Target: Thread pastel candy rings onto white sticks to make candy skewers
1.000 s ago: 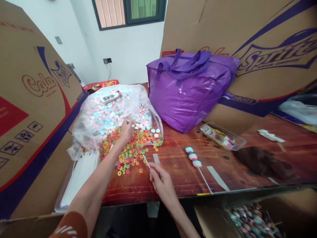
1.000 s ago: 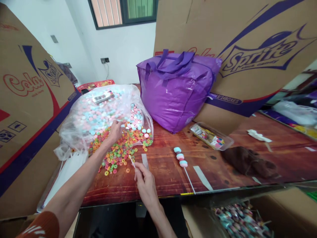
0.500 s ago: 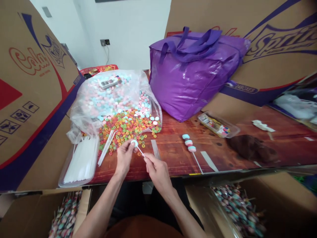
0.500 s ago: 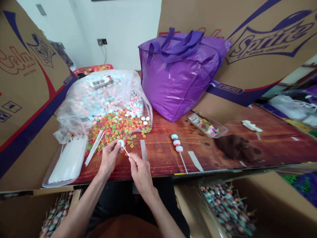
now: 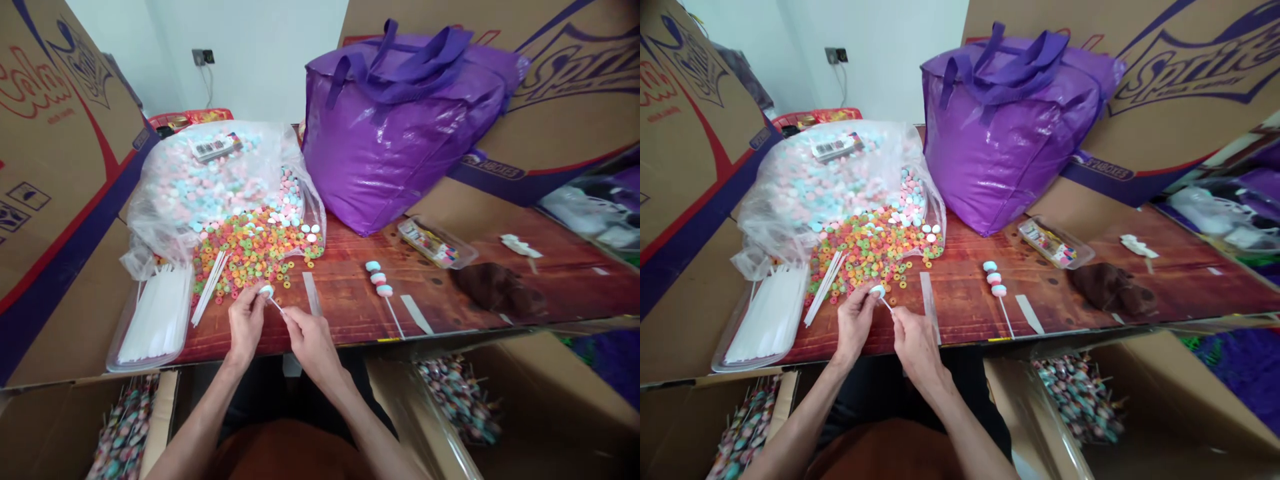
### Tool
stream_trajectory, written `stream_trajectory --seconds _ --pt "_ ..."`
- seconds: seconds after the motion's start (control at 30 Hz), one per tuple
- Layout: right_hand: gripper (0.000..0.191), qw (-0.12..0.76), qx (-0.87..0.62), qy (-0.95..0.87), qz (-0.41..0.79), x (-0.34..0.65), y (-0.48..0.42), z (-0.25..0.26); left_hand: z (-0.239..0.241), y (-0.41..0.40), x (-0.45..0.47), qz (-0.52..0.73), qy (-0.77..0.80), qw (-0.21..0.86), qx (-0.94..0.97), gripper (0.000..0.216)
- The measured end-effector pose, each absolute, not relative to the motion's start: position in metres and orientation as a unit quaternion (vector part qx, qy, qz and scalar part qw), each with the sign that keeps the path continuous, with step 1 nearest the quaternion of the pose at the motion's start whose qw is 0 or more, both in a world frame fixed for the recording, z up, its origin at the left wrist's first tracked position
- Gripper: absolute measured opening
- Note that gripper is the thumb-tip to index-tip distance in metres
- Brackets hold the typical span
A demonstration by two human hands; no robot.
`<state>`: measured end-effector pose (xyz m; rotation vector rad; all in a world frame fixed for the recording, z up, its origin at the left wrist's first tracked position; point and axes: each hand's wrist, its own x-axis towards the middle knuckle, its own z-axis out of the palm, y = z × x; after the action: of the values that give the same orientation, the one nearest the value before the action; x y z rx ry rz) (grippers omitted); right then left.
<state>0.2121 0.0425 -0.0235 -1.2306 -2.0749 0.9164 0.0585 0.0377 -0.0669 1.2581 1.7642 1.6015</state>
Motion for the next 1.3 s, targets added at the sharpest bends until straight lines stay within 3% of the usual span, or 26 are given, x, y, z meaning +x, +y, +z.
stream_trajectory --seconds 0.17,0.43,0.7,0.93,1.17,1.3 --pt "0.033 0.299 -0.484 -0.751 0.334 0.209 0.04 -0.031 -0.062 0.031 0.069 0.534 0.649 0.162 0.517 0.022" --pt "0.032 0.315 -0.54 -0.726 0.287 0.225 0.056 -0.034 -0.051 0.037 0.099 0.458 0.609 0.207 0.614 0.029" --pt "0.034 0.351 -0.572 -0.66 0.337 0.257 0.054 -0.043 -0.048 0.082 0.087 0.21 0.667 0.071 0.712 0.023" --pt "0.033 0.343 -0.559 -0.662 0.363 0.246 0.051 -0.045 -0.054 0.091 0.077 0.302 0.666 0.062 0.679 0.019" --pt "0.033 0.34 -0.556 -0.659 0.376 0.246 0.051 -0.044 -0.05 0.107 0.07 0.17 0.638 0.034 0.751 0.016" --pt "0.033 0.351 -0.557 -0.642 0.393 0.248 0.05 -0.043 -0.05 0.103 0.064 0.283 0.606 0.115 0.734 0.018"
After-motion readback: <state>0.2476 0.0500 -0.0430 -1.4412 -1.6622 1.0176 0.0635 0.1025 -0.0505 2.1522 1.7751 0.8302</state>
